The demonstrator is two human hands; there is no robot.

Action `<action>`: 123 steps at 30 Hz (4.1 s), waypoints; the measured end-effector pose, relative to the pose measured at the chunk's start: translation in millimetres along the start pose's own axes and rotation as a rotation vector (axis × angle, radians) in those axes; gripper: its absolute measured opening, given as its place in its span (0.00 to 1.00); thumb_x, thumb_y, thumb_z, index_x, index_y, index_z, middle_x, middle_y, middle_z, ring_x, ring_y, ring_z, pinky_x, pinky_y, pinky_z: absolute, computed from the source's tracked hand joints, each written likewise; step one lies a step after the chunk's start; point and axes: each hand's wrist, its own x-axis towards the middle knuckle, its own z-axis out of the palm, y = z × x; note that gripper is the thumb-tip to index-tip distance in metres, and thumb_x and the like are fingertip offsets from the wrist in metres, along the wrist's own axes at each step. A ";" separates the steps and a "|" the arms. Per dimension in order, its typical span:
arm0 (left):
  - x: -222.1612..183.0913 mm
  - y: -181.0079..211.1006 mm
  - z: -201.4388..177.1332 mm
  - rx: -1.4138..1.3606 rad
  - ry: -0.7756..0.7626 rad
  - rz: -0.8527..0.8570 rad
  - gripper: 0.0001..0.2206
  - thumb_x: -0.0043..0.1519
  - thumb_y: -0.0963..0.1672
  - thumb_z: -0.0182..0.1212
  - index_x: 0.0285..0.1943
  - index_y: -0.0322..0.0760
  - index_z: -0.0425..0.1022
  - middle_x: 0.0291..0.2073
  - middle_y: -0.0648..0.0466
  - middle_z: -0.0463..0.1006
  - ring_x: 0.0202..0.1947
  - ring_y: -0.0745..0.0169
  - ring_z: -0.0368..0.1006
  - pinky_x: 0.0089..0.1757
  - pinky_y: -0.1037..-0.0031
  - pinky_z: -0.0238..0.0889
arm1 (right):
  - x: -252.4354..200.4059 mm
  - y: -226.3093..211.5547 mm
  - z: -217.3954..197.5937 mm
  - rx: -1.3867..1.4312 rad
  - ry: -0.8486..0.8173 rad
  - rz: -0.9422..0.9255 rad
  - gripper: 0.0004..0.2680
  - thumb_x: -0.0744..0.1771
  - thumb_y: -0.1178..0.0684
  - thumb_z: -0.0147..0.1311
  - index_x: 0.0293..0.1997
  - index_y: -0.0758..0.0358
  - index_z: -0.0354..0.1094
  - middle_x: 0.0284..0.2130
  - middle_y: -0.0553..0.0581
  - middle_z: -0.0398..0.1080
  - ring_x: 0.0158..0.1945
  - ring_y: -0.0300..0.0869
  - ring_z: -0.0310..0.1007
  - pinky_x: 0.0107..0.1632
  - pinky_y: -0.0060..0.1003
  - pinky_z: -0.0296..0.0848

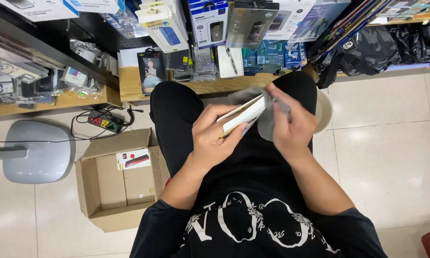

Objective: The person wipes a mobile screen protector with a cloth, removes it from its plastic tray, and writes a note in a notepad using a pen.

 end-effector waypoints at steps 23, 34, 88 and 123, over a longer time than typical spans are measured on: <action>6.3 3.3 3.0 0.243 0.052 0.111 0.06 0.57 0.37 0.71 0.41 0.31 0.84 0.40 0.46 0.82 0.30 0.48 0.75 0.30 0.66 0.70 | 2.3 12.7 -0.5 -0.117 0.117 -0.048 0.06 0.68 0.66 0.56 0.47 0.75 0.77 0.37 0.66 0.79 0.43 0.57 0.81 0.51 0.51 0.77; 2.3 -9.3 11.2 0.355 -0.009 0.088 0.05 0.60 0.39 0.69 0.42 0.30 0.82 0.41 0.46 0.81 0.32 0.44 0.75 0.31 0.63 0.70 | -3.7 -17.2 1.0 0.083 0.077 0.393 0.07 0.68 0.60 0.63 0.48 0.70 0.76 0.36 0.64 0.77 0.42 0.39 0.70 0.49 0.43 0.74; 0.7 -50.0 -5.1 -0.185 -0.161 -0.137 0.07 0.56 0.38 0.74 0.41 0.31 0.84 0.41 0.45 0.82 0.37 0.48 0.79 0.40 0.64 0.70 | -94.4 188.1 -99.3 0.295 0.238 1.176 0.09 0.72 0.53 0.55 0.56 0.65 0.68 0.36 0.59 0.75 0.37 0.45 0.82 0.39 0.38 0.81; 2.6 -11.8 4.0 -0.007 -0.114 0.254 0.07 0.60 0.40 0.69 0.46 0.33 0.83 0.40 0.46 0.83 0.29 0.51 0.73 0.34 0.66 0.72 | -23.6 -27.2 -34.2 -0.060 -0.184 -0.315 0.05 0.66 0.56 0.60 0.32 0.63 0.79 0.33 0.59 0.77 0.36 0.54 0.76 0.40 0.47 0.77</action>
